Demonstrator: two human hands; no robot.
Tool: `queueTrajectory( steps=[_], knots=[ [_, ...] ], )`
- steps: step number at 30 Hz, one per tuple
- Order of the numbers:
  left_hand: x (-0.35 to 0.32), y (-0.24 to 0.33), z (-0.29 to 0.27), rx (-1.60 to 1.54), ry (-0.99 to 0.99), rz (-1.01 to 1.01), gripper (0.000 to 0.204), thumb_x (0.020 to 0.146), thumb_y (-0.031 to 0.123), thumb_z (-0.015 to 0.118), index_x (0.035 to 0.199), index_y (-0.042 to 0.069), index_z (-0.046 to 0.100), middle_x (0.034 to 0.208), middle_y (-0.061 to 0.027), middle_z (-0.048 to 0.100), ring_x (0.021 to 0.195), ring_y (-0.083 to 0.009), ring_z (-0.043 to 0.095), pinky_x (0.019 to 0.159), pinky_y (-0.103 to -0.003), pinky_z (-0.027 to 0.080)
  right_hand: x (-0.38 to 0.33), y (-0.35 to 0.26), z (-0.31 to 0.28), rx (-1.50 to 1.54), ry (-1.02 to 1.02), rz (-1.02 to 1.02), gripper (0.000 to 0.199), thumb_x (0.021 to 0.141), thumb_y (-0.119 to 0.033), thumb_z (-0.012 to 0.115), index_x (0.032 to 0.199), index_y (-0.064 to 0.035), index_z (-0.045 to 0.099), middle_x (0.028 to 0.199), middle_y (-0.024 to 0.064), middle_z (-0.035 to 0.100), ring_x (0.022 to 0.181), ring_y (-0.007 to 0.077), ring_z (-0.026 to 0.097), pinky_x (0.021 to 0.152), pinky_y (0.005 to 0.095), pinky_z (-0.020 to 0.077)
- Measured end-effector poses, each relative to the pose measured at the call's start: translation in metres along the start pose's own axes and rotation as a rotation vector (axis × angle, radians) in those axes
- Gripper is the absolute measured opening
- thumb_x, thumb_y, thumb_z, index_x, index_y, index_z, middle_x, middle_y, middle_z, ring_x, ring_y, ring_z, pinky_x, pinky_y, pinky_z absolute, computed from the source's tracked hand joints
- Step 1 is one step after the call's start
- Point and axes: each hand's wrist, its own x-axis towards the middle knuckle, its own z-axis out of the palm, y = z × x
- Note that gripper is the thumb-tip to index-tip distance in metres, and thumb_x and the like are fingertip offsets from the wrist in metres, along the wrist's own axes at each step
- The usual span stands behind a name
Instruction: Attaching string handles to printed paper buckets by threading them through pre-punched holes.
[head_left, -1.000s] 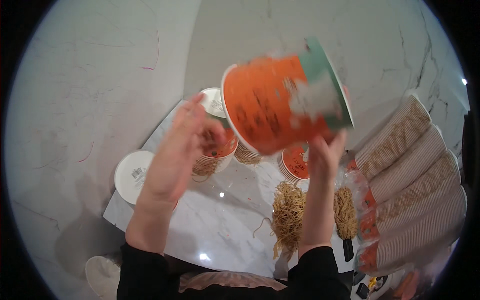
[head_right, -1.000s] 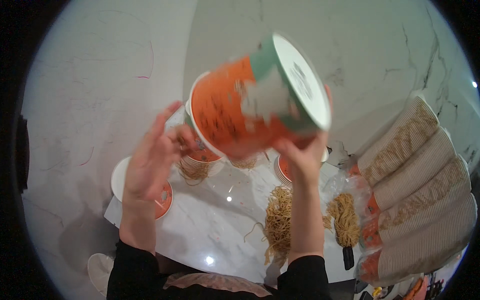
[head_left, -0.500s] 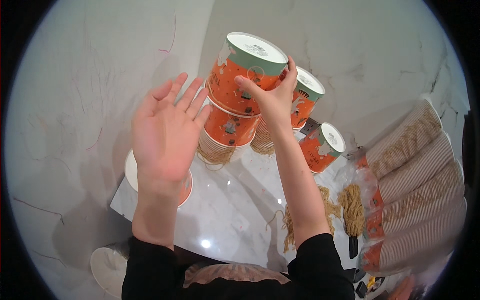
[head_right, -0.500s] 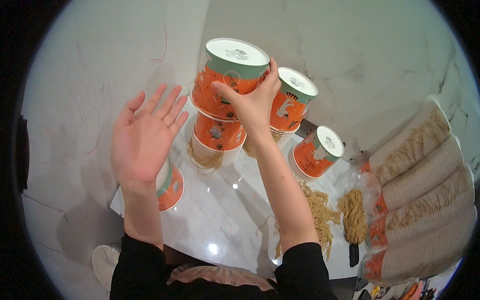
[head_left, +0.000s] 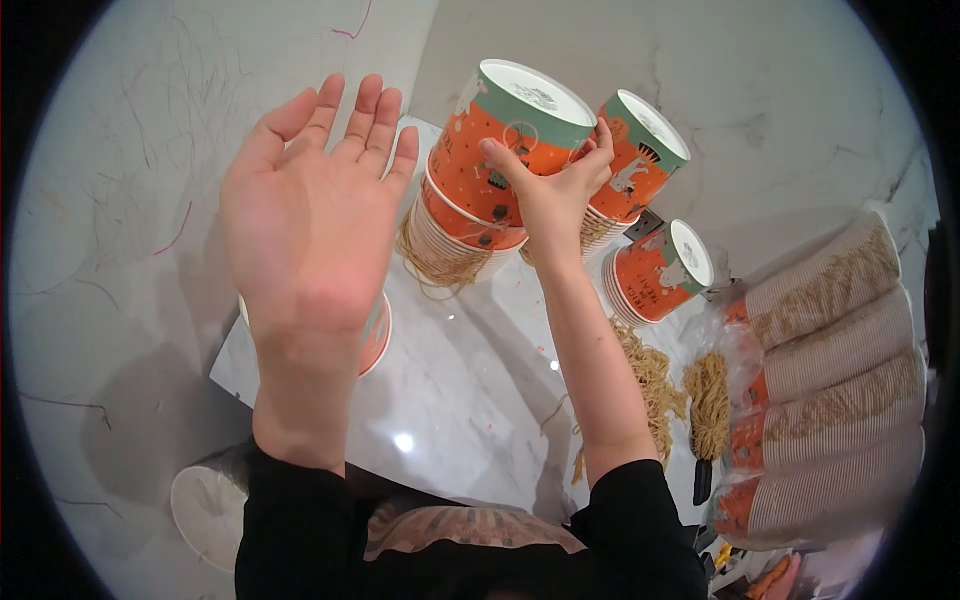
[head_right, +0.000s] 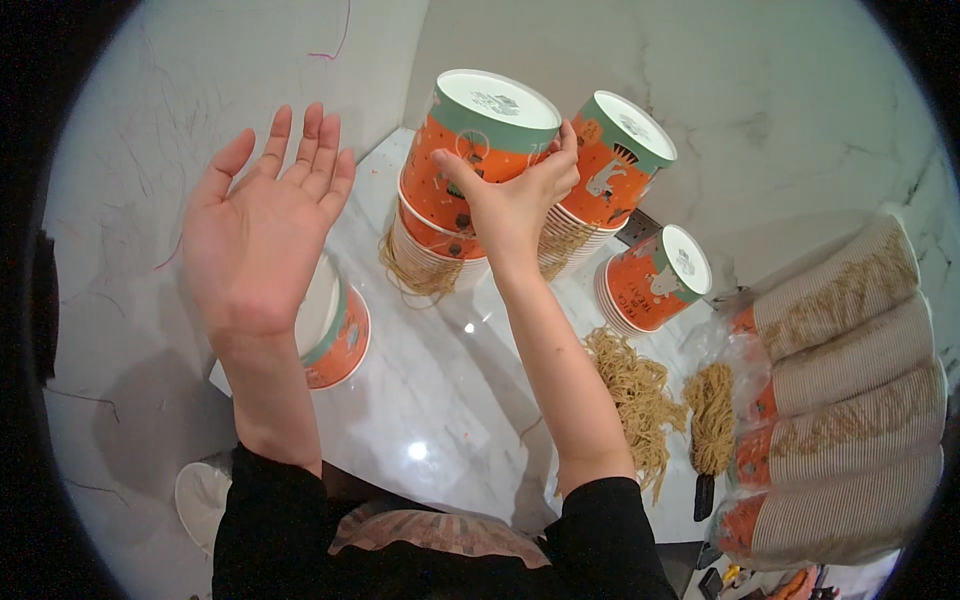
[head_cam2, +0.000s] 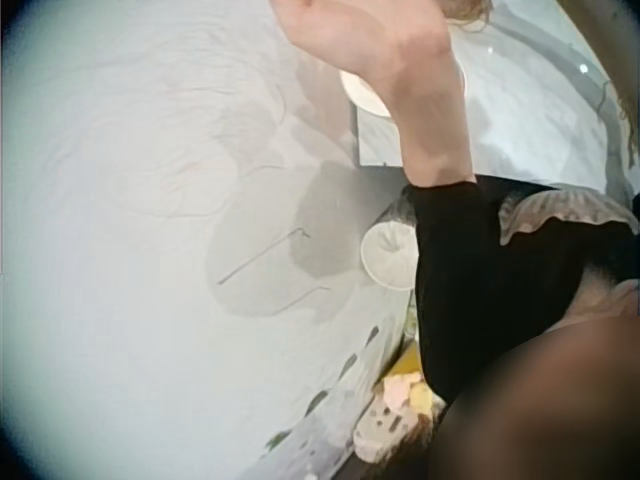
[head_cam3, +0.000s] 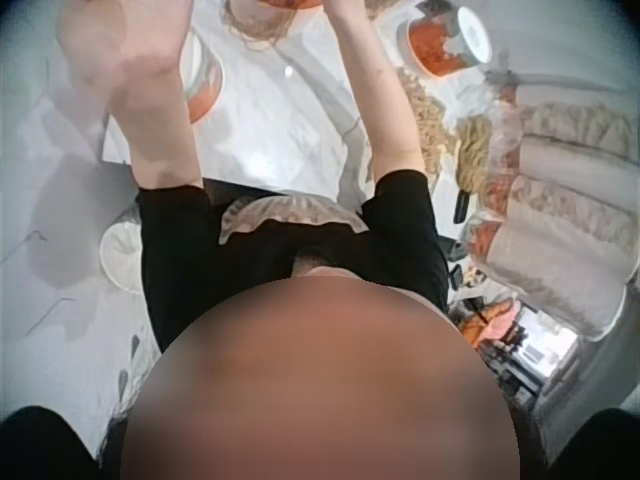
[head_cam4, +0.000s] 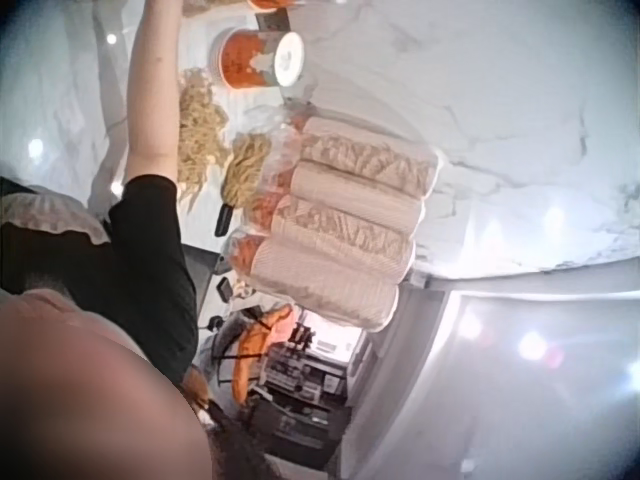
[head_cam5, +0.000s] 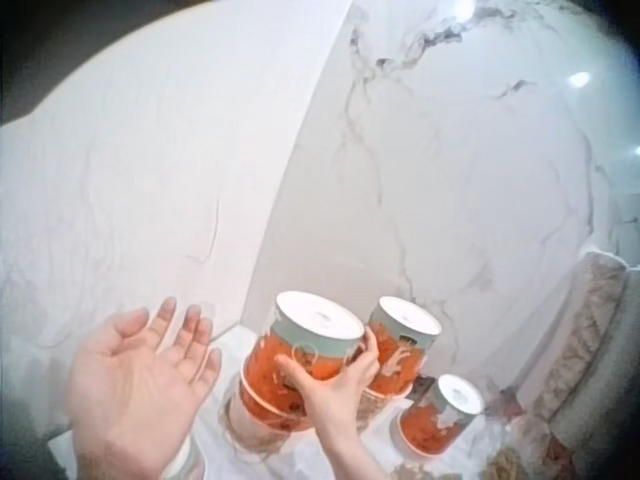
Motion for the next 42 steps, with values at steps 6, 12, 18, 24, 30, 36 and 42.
queueTrajectory(
  steps=[6,12,18,24,30,36,42],
  knots=[
    [-0.002,0.002,0.002,-0.052,0.026,-0.018,0.042,0.100,0.014,0.050,0.138,0.002,0.040,0.142,-0.0143,0.042,0.140,-0.0271,0.036,0.119,-0.045,0.027,-0.009,0.011,0.000,0.036,-0.033,-0.038,0.130,0.065,-0.040,0.096,0.153,0.0007,0.010,0.145,0.0256,0.023,0.136,0.0400,0.026,0.116,0.0502,0.0286],
    [-0.001,-0.001,-0.001,-0.055,0.018,-0.036,0.042,0.099,0.013,0.050,0.138,0.002,0.040,0.139,-0.0131,0.044,0.136,-0.0262,0.039,0.117,-0.045,0.029,-0.017,0.022,0.002,0.007,-0.005,-0.066,0.128,0.065,-0.038,0.097,0.152,0.0008,0.011,0.144,0.0257,0.023,0.137,0.0399,0.025,0.116,0.0501,0.0288],
    [-0.001,-0.004,0.000,-0.035,0.040,-0.024,0.039,0.099,0.013,0.050,0.136,0.002,0.041,0.136,-0.0122,0.045,0.129,-0.0246,0.043,0.112,-0.043,0.032,-0.023,0.019,0.004,-0.053,-0.006,-0.023,0.135,0.064,-0.043,0.097,0.153,0.0064,0.010,0.147,0.0222,0.024,0.141,0.0344,0.028,0.118,0.0451,0.0294],
    [0.001,-0.004,-0.003,-0.035,0.024,-0.048,0.037,0.098,0.013,0.050,0.133,0.003,0.041,0.135,-0.0123,0.046,0.127,-0.0241,0.044,0.110,-0.043,0.034,-0.024,0.028,0.007,-0.024,0.007,-0.090,0.131,0.065,-0.039,0.097,0.153,0.0021,0.008,0.143,0.0253,0.024,0.135,0.0399,0.025,0.116,0.0519,0.0260],
    [0.003,-0.003,-0.009,-0.060,0.000,-0.061,0.038,0.098,0.012,0.051,0.133,0.001,0.041,0.133,-0.0129,0.046,0.124,-0.0249,0.046,0.107,-0.043,0.036,-0.028,0.028,0.006,-0.057,0.012,-0.073,0.131,0.066,-0.042,0.096,0.153,0.0052,0.011,0.145,0.0220,0.025,0.138,0.0360,0.026,0.117,0.0474,0.0274],
    [0.001,-0.004,-0.005,-0.084,0.035,-0.079,0.038,0.099,0.012,0.051,0.134,0.000,0.043,0.133,-0.0137,0.046,0.121,-0.0258,0.046,0.106,-0.042,0.036,-0.031,0.035,0.010,-0.059,0.024,-0.134,0.131,0.066,-0.041,0.096,0.154,0.0025,0.009,0.145,0.0248,0.024,0.138,0.0383,0.026,0.117,0.0484,0.0269],
    [0.002,-0.005,-0.008,-0.095,-0.029,-0.145,0.034,0.101,0.012,0.049,0.133,0.000,0.044,0.132,-0.0138,0.047,0.122,-0.0251,0.045,0.109,-0.042,0.034,-0.030,0.041,-0.001,-0.085,-0.019,-0.179,0.133,0.066,-0.042,0.095,0.156,0.0003,0.007,0.147,0.0256,0.023,0.140,0.0394,0.025,0.116,0.0499,0.0289]
  ],
)
